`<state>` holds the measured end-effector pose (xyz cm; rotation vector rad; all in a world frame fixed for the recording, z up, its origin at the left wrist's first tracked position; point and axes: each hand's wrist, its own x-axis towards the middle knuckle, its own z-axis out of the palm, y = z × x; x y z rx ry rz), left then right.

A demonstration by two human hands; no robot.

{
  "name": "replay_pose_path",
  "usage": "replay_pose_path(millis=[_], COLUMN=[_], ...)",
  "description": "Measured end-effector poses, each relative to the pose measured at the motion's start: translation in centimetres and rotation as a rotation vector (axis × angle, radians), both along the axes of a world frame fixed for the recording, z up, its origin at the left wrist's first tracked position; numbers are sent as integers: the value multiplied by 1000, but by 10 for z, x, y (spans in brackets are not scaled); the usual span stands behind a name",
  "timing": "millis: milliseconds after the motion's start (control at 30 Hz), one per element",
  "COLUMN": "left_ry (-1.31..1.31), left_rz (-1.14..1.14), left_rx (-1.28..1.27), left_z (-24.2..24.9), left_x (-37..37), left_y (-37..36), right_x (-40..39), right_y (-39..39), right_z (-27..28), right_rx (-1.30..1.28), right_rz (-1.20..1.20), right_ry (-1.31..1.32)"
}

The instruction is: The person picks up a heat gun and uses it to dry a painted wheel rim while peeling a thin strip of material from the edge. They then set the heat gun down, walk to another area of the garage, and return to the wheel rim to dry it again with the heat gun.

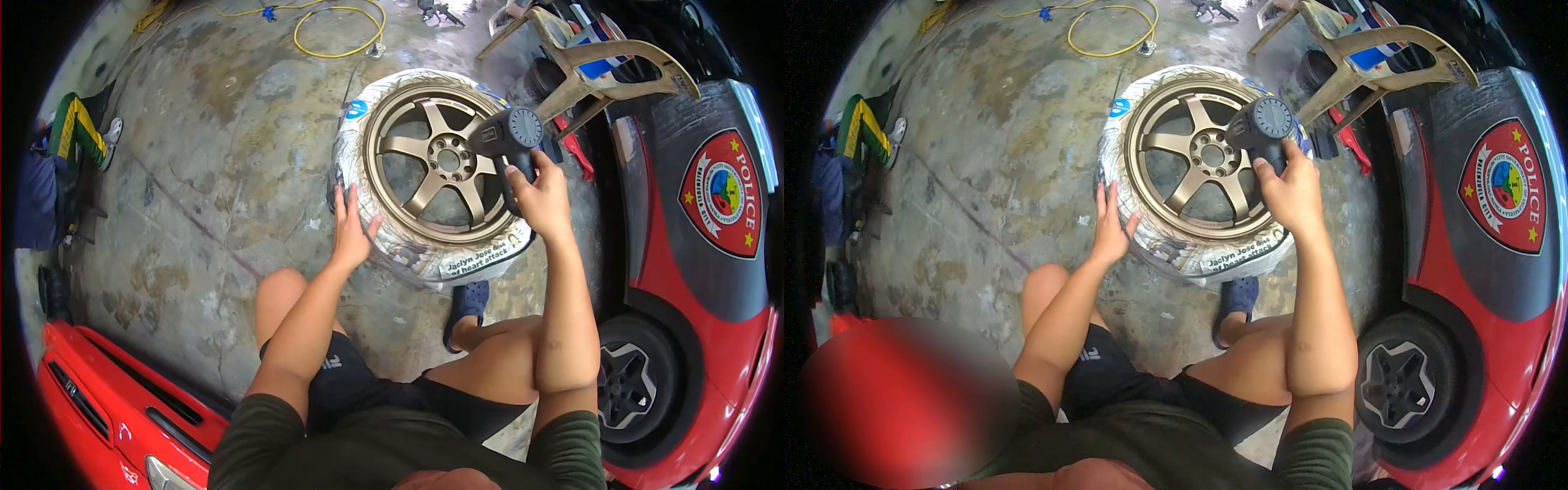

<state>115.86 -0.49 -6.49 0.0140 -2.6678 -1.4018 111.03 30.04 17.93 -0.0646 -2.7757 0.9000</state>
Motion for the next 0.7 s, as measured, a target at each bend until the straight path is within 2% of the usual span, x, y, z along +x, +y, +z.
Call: replay_pose_path(millis=[167,267,300,433,533,667,700], left_ry=[18,34,49,25,36,70,83], left_rz=[-14,-8,-2,8,14,13,11], left_rx=[12,11,3,24,34,28,20], left_z=[-5,-10,-11,-11,-12,-16,-16], left_x=[-1,-1,-2,-4,-4,-4,-4], left_y=[-4,-2,-2,-2,-1,-1,-1], right_x=[6,-2,-2,3,20,22,19], right_y=[2,-7,-10,-1,-4,-16,-23], right_z=[24,11,7,23,47,41,35], right_rx=[-169,-123,-101,18,-46,-232,-284], right_rz=[53,-14,-24,-70,6,104,175], right_ry=[-334,-200,-76,-82,-248,-293,-180])
